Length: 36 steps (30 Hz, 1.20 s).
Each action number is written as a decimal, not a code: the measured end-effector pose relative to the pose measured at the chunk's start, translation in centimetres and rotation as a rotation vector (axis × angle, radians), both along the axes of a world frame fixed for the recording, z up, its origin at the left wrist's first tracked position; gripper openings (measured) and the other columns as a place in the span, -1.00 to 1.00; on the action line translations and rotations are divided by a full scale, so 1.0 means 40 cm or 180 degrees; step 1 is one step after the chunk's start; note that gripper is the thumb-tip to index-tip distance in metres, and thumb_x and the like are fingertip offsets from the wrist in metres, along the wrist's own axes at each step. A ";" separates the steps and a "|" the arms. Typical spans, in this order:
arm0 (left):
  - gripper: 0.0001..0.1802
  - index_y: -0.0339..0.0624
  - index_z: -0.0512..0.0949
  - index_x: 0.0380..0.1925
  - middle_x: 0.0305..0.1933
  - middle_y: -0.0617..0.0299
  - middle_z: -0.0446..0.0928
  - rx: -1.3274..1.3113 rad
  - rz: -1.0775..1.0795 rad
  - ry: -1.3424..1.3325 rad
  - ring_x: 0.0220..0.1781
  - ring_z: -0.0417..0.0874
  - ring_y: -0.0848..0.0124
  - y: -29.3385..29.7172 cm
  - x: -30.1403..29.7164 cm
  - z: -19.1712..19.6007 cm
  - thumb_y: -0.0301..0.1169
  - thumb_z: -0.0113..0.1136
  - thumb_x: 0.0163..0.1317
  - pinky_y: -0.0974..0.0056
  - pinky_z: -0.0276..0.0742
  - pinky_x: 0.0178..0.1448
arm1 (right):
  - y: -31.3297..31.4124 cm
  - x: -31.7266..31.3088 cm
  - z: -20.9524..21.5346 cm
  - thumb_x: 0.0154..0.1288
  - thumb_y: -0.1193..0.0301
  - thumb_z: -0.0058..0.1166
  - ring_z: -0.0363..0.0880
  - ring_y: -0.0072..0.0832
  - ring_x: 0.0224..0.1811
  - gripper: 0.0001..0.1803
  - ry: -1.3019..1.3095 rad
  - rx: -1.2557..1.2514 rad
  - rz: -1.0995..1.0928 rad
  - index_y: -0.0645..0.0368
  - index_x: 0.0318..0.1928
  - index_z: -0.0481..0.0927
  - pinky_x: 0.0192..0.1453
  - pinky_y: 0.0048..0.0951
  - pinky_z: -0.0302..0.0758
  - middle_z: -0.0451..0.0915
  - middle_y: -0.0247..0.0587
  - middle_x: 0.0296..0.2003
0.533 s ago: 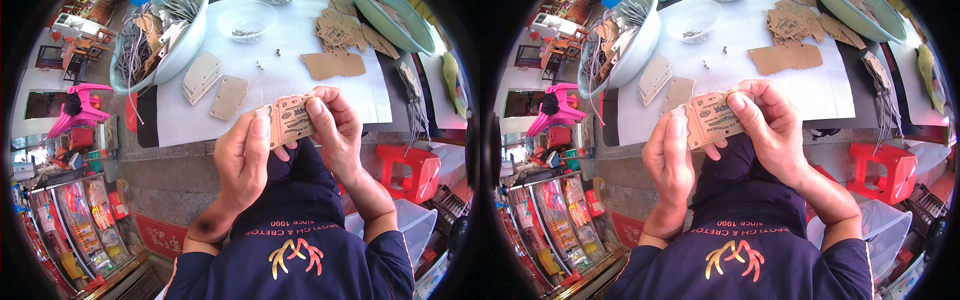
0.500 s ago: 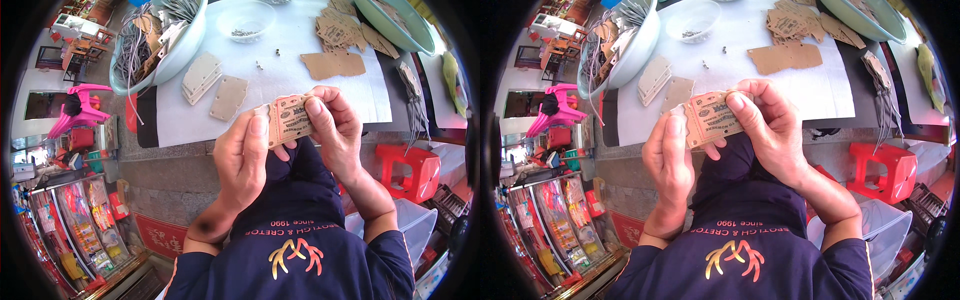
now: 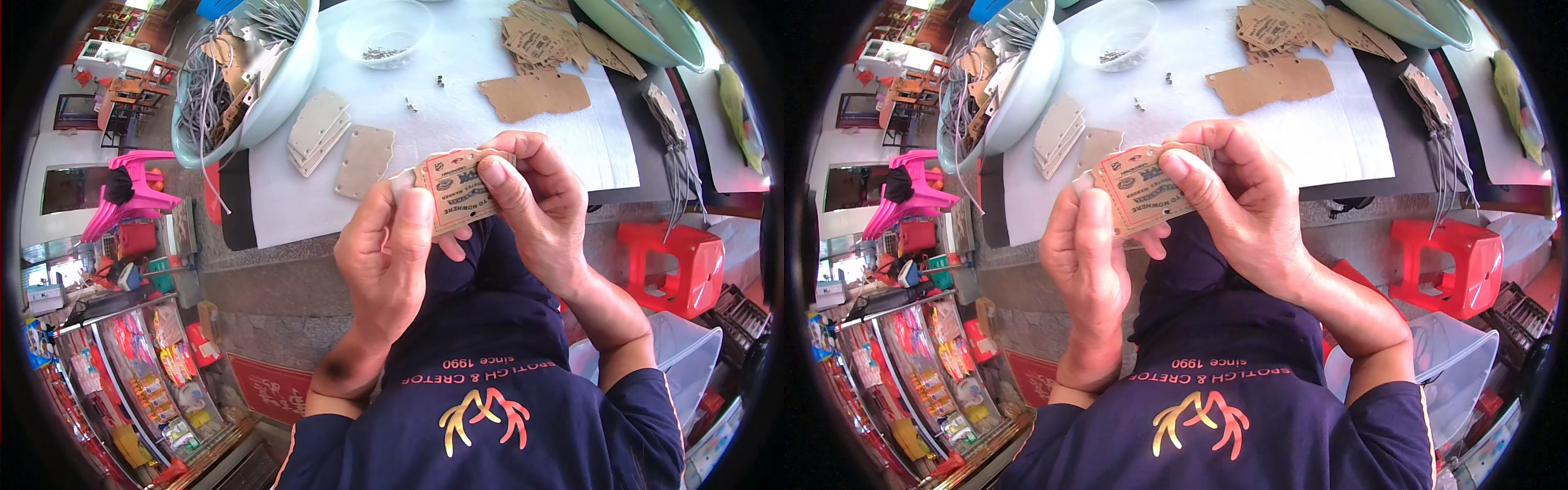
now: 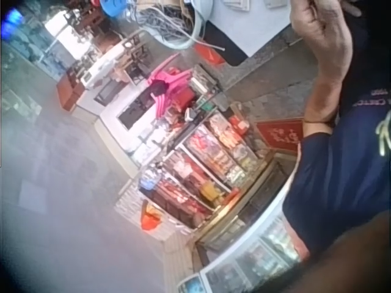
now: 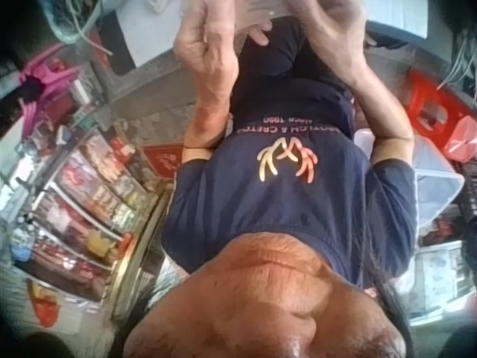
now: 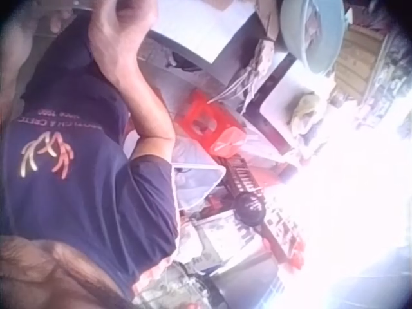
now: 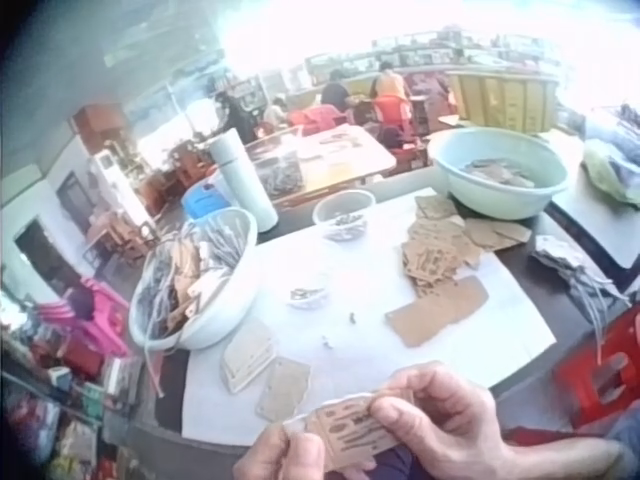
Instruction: Manually assemble shoe components by attaching metal eyelets or studs to a cardboard/leather piece.
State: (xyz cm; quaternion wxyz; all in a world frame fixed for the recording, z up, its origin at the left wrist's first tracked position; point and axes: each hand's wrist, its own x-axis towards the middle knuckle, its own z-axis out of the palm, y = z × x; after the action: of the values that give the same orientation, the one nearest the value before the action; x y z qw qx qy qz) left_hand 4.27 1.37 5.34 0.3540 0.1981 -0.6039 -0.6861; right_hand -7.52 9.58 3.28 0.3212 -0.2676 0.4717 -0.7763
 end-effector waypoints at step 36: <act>-0.76 -0.29 0.52 -0.08 -0.34 0.20 0.59 0.0928 0.0503 -0.0122 -0.54 0.45 0.57 -0.075 0.080 -0.097 -0.37 0.04 0.37 0.49 0.31 -0.53 | -0.293 -0.201 0.023 0.22 0.29 0.12 0.62 -0.13 -0.29 -0.75 0.4529 0.2069 0.0853 0.25 -0.33 0.65 -0.14 -0.20 0.51 0.64 -0.05 -0.40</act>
State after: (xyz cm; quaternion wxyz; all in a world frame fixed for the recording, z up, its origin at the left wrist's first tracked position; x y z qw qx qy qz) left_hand 7.47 -1.65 1.47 0.3627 0.3073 -0.4872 -0.7326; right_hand -15.55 -2.14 4.20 0.0953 -0.6468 0.7306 -0.1971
